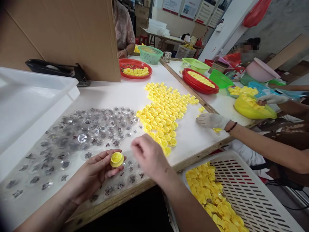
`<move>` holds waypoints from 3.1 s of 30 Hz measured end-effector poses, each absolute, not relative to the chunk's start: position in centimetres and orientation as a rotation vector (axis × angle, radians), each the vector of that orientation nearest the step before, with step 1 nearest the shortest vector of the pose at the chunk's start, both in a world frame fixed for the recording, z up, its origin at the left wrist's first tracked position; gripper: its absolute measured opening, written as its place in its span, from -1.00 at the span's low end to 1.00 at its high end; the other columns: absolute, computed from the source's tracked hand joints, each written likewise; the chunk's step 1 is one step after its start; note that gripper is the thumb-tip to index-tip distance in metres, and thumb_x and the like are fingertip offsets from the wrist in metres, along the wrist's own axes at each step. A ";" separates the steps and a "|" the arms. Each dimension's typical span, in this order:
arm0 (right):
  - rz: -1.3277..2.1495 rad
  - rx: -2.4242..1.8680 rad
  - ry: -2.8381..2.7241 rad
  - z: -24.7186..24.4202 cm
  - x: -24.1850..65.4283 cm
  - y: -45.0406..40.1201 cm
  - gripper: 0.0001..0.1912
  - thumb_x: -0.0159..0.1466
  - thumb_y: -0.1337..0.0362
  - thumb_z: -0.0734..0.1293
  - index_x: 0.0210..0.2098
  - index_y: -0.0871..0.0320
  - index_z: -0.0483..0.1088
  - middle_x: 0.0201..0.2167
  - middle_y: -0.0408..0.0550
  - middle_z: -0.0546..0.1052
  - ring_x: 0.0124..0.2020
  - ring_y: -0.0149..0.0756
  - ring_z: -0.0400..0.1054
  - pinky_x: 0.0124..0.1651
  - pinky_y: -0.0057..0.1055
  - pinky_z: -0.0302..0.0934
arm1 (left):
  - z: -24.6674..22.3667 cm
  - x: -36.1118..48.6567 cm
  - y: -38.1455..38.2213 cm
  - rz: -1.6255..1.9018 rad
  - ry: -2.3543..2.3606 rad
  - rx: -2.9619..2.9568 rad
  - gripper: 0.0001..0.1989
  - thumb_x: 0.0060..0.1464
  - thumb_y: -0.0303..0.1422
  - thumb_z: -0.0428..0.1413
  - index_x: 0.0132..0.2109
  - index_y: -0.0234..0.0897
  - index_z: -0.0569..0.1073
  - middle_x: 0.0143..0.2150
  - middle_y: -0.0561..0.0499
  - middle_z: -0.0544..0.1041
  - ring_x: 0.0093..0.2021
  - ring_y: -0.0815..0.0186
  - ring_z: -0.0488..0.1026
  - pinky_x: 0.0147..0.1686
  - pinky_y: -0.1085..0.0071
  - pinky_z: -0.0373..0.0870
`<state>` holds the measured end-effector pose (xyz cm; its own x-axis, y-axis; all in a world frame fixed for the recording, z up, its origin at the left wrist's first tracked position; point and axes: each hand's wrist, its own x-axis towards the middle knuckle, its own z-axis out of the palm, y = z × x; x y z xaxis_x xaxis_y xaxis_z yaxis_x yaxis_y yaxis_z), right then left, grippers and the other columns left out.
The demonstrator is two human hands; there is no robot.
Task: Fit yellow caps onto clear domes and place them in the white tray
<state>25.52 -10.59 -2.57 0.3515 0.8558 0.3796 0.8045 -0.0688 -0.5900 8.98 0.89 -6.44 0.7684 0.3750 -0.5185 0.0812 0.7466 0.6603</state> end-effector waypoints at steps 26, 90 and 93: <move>0.528 -2.241 -1.620 -5.9 26.0 -12.3 -0.87 0.15 0.50 0.35 -0.42 0.16 0.37 -0.39 -0.15 0.37 -0.33 -0.32 0.30 -0.25 -0.40 0.14 | -6.3 8.7 1.5 0.326 0.665 0.696 -0.75 0.16 -0.44 0.05 0.00 -0.40 0.38 -0.20 -0.20 0.53 -0.33 0.28 0.55 -0.37 0.52 0.51; 0.172 -1.739 -1.625 -3.4 21.7 -9.0 -0.80 0.22 0.38 0.34 -0.16 0.10 0.36 -0.29 -0.06 0.39 -0.30 -0.30 0.35 -0.26 -0.36 0.33 | -5.6 8.5 0.5 0.426 0.505 1.047 -0.67 0.00 -0.35 0.23 -0.13 -0.29 0.27 -0.33 -0.02 0.52 -0.33 0.35 0.45 -0.34 0.47 0.32; 0.400 -1.738 -1.468 -3.8 22.5 -9.1 -0.66 0.15 0.35 0.40 -0.07 0.07 0.36 -0.21 -0.07 0.40 -0.30 -0.32 0.35 -0.27 -0.38 0.33 | -5.5 8.5 0.5 0.424 0.487 1.055 -0.73 -0.03 -0.38 0.24 -0.19 -0.30 0.35 -0.29 -0.03 0.52 -0.30 0.34 0.46 -0.31 0.46 0.35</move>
<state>22.47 -9.14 -3.84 0.2739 0.9282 0.2518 0.6724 0.0024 -0.7402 8.48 0.48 -5.46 0.8164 0.5501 -0.1755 -0.0982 0.4318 0.8966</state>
